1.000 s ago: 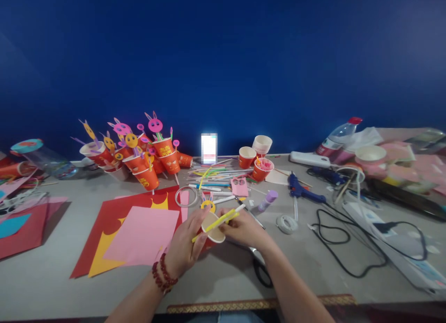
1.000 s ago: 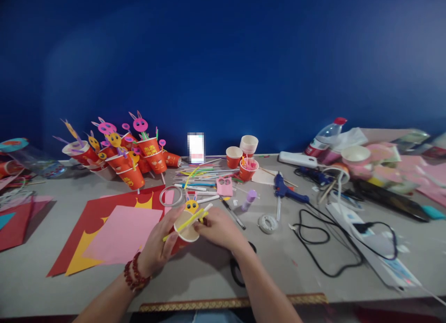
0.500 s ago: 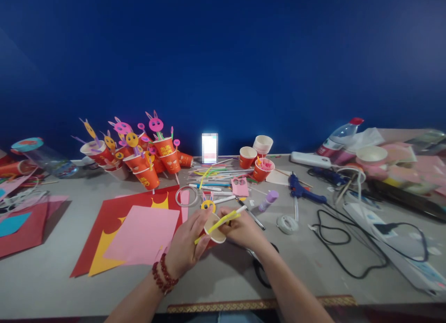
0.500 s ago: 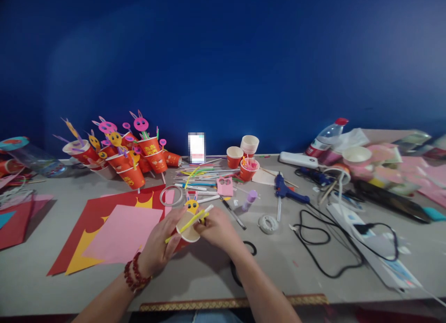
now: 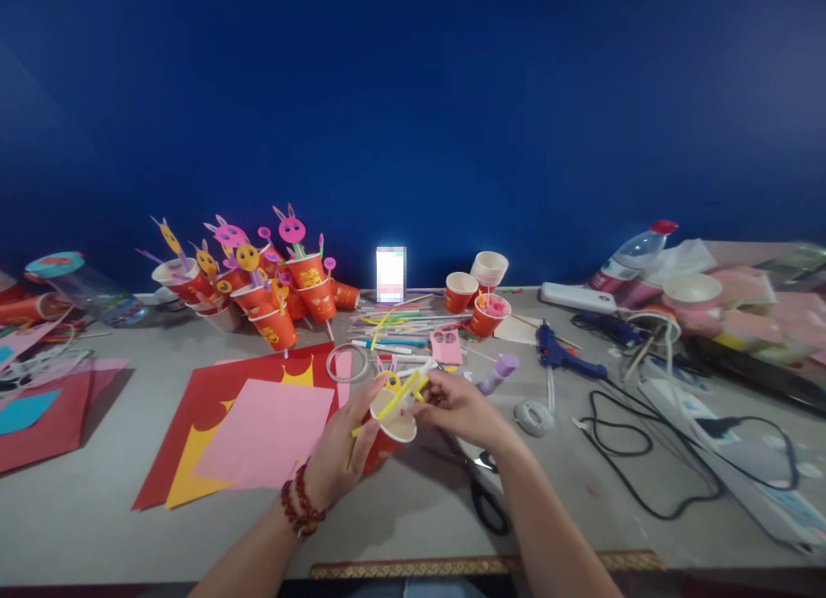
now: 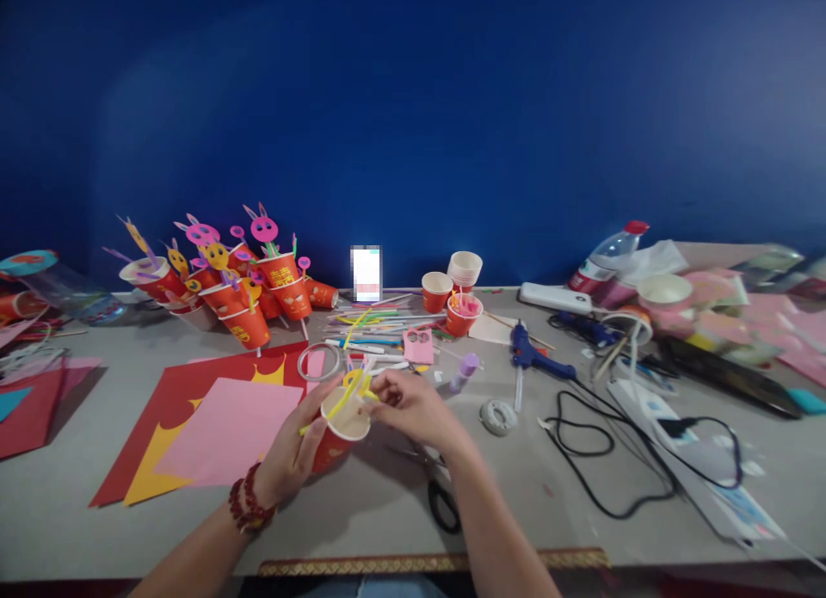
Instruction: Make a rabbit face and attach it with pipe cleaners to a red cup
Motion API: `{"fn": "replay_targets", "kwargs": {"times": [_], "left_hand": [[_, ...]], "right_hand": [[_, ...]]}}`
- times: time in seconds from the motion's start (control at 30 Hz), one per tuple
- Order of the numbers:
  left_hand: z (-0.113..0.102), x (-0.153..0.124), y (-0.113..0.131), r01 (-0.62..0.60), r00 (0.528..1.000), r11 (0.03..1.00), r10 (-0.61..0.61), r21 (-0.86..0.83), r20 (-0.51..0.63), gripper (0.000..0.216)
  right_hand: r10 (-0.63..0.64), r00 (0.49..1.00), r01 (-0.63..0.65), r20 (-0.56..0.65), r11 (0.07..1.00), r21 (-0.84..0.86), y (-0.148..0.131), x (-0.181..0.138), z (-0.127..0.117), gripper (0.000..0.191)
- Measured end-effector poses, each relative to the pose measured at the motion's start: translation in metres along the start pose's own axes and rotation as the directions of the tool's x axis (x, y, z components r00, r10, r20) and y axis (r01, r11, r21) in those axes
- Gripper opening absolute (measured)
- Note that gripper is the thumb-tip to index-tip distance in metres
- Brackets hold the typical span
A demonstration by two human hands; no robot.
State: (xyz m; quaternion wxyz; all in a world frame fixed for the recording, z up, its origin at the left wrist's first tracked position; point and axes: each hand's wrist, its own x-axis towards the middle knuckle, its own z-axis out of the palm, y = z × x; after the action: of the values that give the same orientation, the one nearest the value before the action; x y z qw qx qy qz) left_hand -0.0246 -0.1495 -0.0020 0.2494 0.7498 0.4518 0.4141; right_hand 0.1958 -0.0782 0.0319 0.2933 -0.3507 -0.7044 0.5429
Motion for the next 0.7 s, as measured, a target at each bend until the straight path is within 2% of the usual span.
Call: {"fn": "replay_targets", "kwargs": {"times": [0.1,0.27,0.37,0.5,0.7], "left_hand": [[0.001,0.001,-0.001,0.041,0.998,0.998,-0.044,-0.057,-0.051,0.048],[0.004,0.000,-0.005,0.035,0.997,0.995,-0.042,-0.094,-0.067,0.045],[0.004,0.001,-0.004,0.028,0.998,0.995,-0.033,-0.100,-0.051,0.045],[0.004,0.002,0.000,0.036,0.999,0.994,-0.037,-0.101,-0.009,0.045],[0.003,0.003,0.000,0.061,0.998,0.990,-0.063,-0.126,-0.012,0.045]], "right_hand": [[-0.017,0.999,0.020,-0.052,0.998,0.059,-0.003,-0.001,-0.006,0.022],[-0.179,0.982,0.173,-0.060,0.981,-0.083,-0.007,0.000,0.003,0.019],[-0.186,0.980,0.179,-0.076,0.980,-0.085,-0.005,0.003,0.010,0.016],[-0.175,0.984,0.172,-0.027,0.982,-0.080,-0.002,0.003,0.013,0.014],[-0.218,0.976,0.216,0.007,0.958,-0.188,-0.005,0.003,0.010,0.012]]}}
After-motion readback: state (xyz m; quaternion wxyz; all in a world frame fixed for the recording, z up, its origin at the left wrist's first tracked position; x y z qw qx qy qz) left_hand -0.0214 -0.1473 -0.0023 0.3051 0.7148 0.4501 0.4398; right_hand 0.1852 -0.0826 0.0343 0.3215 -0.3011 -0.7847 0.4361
